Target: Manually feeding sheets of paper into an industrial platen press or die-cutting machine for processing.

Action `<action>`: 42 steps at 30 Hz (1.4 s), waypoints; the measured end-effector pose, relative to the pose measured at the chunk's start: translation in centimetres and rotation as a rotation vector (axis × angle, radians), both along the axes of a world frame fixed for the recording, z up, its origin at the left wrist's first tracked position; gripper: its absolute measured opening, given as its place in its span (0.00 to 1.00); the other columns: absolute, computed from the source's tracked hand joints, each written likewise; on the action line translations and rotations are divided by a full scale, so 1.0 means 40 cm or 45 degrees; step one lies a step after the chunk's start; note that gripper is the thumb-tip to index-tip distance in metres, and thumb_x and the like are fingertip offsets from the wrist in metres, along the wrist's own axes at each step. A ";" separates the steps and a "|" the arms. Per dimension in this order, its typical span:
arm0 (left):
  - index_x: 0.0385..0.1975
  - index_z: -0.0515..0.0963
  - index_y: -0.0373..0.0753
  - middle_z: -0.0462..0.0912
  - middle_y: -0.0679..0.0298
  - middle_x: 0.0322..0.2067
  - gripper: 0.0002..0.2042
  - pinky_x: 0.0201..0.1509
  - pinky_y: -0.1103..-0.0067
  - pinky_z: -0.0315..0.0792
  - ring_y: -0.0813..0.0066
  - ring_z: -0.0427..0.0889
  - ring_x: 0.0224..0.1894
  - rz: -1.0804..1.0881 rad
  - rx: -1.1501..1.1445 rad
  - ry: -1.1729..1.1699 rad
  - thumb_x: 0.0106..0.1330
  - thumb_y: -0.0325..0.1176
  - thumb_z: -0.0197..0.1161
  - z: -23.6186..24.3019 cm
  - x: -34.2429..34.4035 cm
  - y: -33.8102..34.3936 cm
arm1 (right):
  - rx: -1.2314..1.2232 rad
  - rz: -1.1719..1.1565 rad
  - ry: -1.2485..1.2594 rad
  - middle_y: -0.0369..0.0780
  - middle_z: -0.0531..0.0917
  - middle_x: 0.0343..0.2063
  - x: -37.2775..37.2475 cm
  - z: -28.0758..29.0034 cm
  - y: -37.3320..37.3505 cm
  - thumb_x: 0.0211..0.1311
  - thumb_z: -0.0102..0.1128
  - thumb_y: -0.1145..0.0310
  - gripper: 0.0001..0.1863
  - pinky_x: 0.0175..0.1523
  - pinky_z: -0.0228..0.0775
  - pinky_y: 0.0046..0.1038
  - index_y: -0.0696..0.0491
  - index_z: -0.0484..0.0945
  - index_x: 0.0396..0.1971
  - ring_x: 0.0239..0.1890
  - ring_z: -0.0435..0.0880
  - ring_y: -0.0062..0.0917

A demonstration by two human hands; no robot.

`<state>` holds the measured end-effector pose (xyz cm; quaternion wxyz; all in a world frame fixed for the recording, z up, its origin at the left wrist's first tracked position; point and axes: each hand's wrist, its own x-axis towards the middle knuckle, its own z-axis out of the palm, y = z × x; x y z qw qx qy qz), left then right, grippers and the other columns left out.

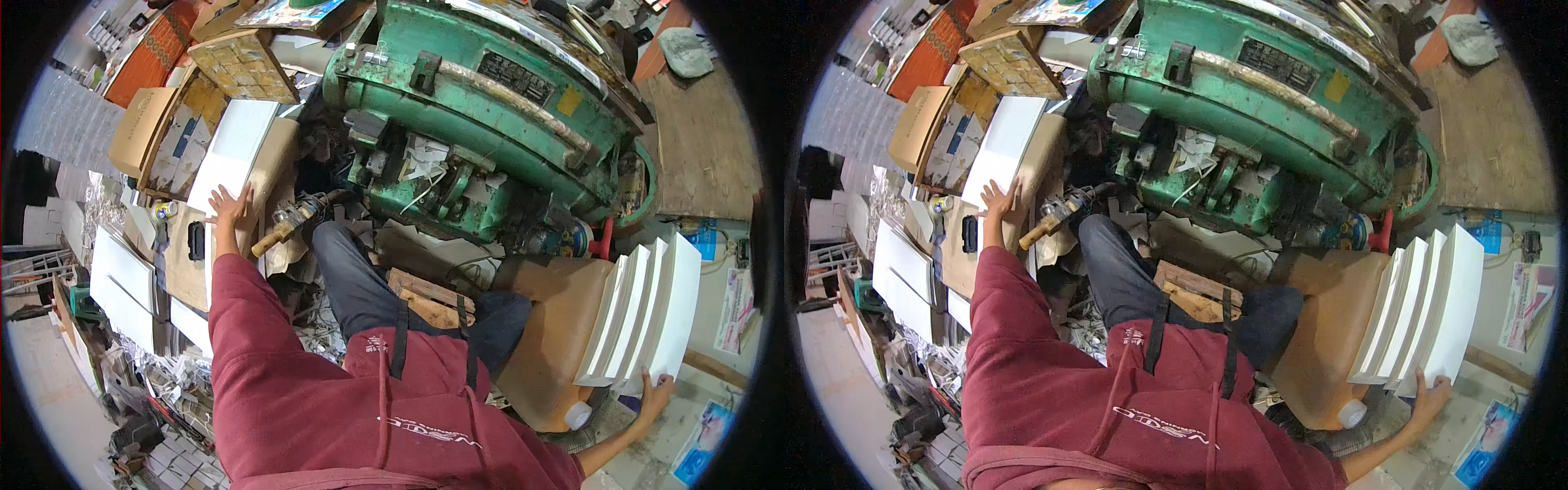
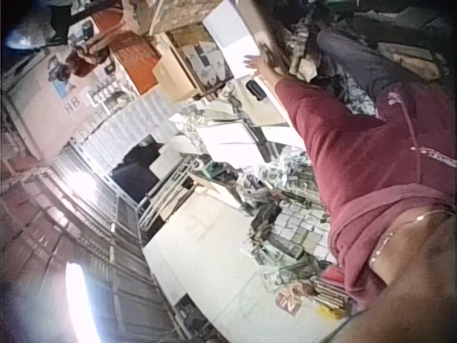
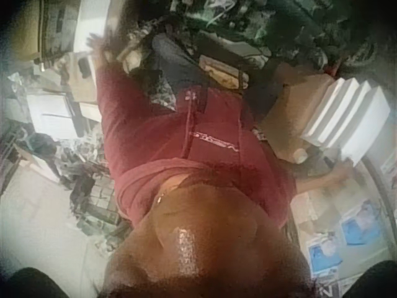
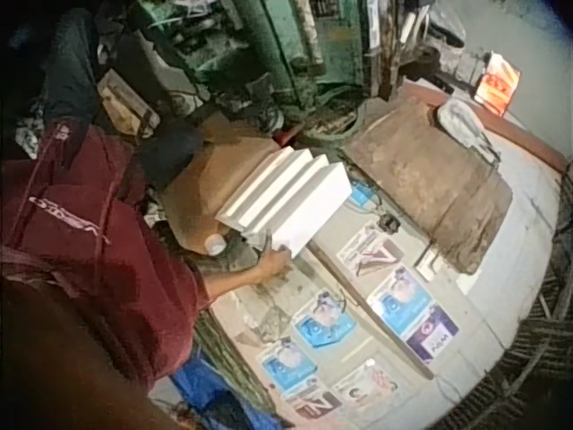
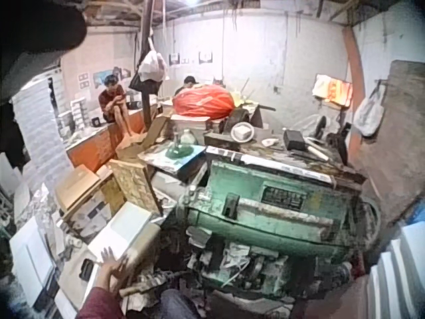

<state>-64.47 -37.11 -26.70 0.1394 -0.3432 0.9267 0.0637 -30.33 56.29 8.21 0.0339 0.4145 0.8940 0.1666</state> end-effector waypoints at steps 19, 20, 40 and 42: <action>0.66 0.59 0.44 0.50 0.49 0.69 0.29 0.71 0.60 0.50 0.43 0.46 0.71 -1.174 0.173 1.212 0.65 0.37 0.60 0.465 -0.142 0.658 | -0.526 -0.053 0.634 0.37 0.78 0.27 0.002 0.050 -0.030 0.47 0.73 0.58 0.21 0.35 0.68 0.25 0.58 0.79 0.33 0.27 0.74 0.22; 0.66 0.59 0.44 0.50 0.49 0.69 0.29 0.71 0.60 0.50 0.43 0.46 0.71 -1.206 0.183 1.225 0.65 0.37 0.60 0.499 -0.142 0.688 | -0.550 -0.089 0.625 0.37 0.78 0.27 -0.002 0.052 -0.044 0.47 0.73 0.58 0.21 0.35 0.68 0.25 0.58 0.79 0.33 0.27 0.74 0.22; 0.71 0.43 0.40 0.40 0.47 0.70 0.47 0.74 0.58 0.31 0.52 0.35 0.73 -1.737 0.294 -0.045 0.62 0.72 0.34 0.394 -0.162 1.024 | 0.147 0.236 0.454 0.45 0.64 0.64 -0.010 -0.123 -0.185 0.69 0.42 0.73 0.23 0.74 0.36 0.39 0.55 0.62 0.64 0.65 0.65 0.34; 0.70 0.45 0.35 0.41 0.45 0.70 0.50 0.74 0.62 0.34 0.51 0.36 0.73 -1.764 0.367 0.110 0.59 0.73 0.40 0.390 -0.081 0.994 | 0.100 0.423 0.554 0.47 0.69 0.61 -0.005 -0.123 -0.174 0.67 0.42 0.77 0.21 0.73 0.43 0.39 0.58 0.66 0.60 0.64 0.67 0.35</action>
